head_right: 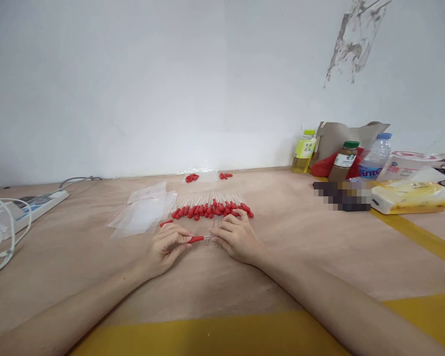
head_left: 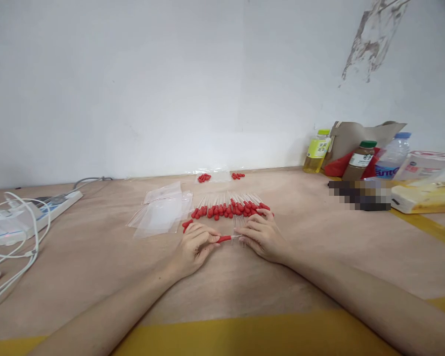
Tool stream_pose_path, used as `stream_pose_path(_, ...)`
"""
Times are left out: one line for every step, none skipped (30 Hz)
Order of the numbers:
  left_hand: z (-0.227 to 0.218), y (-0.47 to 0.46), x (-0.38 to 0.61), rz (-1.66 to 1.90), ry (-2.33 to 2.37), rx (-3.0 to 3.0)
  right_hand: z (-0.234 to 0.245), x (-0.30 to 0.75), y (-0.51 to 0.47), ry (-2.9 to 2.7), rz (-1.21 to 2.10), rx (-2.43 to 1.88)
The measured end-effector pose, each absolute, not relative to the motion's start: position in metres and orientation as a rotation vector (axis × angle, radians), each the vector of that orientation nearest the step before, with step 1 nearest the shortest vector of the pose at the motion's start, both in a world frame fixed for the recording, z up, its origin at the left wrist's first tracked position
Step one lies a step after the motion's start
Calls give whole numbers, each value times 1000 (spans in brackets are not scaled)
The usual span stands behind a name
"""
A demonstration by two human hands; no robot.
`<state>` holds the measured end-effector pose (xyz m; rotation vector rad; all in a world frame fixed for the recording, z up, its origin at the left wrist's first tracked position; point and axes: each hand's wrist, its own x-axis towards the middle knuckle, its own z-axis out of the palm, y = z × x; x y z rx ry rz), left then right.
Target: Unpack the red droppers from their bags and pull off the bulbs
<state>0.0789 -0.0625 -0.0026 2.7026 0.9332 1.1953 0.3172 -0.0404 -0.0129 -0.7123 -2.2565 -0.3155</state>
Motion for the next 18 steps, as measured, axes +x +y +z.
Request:
stream_pose_path(-2,-63,79,1190,945,2700,-12,317,-41,-2258,-311,-717)
stream_pose_path(0,-64,80,1178,965,2698,-11,316,-42,-2260,-309,-714)
stream_pose_path(1,-65,81,1159,991,2701,-11,316,-43,-2257,-308,-707)
stream_pose_path(3,-66,82,1137,1020,2708,-10,315,-44,-2253,-307,-698)
stream_pose_path(4,-67,83,1115,1046,2724,-10,314,-45,-2245,-306,-689)
stream_pose_path(6,-68,85,1087,1070,2746,-10,313,-46,-2236,-304,-678)
stream_pose_path(7,-68,86,1063,1084,2770,-10,312,-47,-2232,-302,-663)
stream_pose_path(7,-68,87,1046,1089,2795,-11,310,-48,-2230,-301,-645)
stream_pose_path(7,-68,87,1032,1093,2815,-11,309,-49,-2233,-303,-627)
stream_pose_path(7,-68,88,1015,1099,2831,-11,309,-50,-2240,-309,-608)
stream_pose_path(7,-68,88,991,1107,2844,-12,308,-51,-2247,-319,-593)
stream_pose_path(6,-68,88,965,1115,2855,-12,308,-52,-2254,-330,-583)
stream_pose_path(6,-68,87,938,1121,2867,-12,309,-52,-2260,-341,-578)
stream_pose_path(6,-68,87,912,1120,2881,-12,310,-52,-2267,-351,-575)
stream_pose_path(7,-69,86,892,1115,2896,-11,311,-52,-2274,-361,-570)
stream_pose_path(7,-69,86,881,1106,2912,-11,311,-53,-2278,-371,-566)
stream_pose_path(7,-70,85,878,1098,2928,-10,312,-53,-2282,-380,-564)
stream_pose_path(7,-70,85,878,1089,2945,-10,312,-54,-2286,-387,-563)
